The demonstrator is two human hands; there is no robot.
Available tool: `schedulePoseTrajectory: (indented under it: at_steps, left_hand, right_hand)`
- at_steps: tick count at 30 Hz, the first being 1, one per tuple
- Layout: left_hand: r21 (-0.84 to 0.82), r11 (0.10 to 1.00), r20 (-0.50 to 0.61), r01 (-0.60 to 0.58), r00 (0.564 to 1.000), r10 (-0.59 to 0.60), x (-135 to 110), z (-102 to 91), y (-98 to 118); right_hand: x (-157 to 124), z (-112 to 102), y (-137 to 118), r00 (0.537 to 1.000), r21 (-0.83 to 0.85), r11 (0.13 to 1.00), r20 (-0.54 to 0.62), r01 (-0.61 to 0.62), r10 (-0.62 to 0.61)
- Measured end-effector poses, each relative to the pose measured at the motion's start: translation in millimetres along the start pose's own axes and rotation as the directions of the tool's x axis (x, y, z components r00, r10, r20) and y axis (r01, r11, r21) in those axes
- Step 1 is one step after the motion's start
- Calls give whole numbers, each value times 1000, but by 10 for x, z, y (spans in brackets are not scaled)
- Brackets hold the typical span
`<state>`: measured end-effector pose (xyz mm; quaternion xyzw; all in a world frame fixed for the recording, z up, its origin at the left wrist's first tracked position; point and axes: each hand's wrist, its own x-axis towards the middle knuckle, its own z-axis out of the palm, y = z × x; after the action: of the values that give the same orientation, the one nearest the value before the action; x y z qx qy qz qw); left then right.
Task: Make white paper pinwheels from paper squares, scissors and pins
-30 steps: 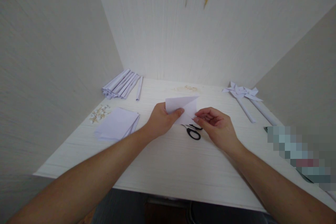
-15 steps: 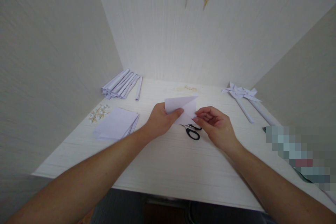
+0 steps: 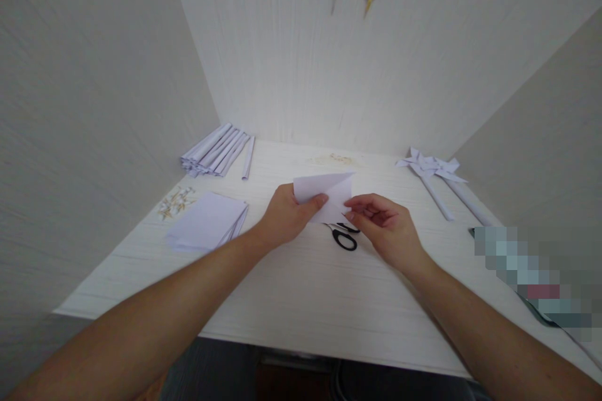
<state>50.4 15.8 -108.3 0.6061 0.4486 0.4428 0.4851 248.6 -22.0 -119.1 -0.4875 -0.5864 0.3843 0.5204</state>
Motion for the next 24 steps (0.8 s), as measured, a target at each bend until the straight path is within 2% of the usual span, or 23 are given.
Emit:
schedulePoseTrajectory:
  at_steps: [24]
  left_hand:
    - [20,1000,-32,-9,999,9,-5,1,36]
  right_hand:
    - [-7,-11,-17,999,-73,996,-8,-54,53]
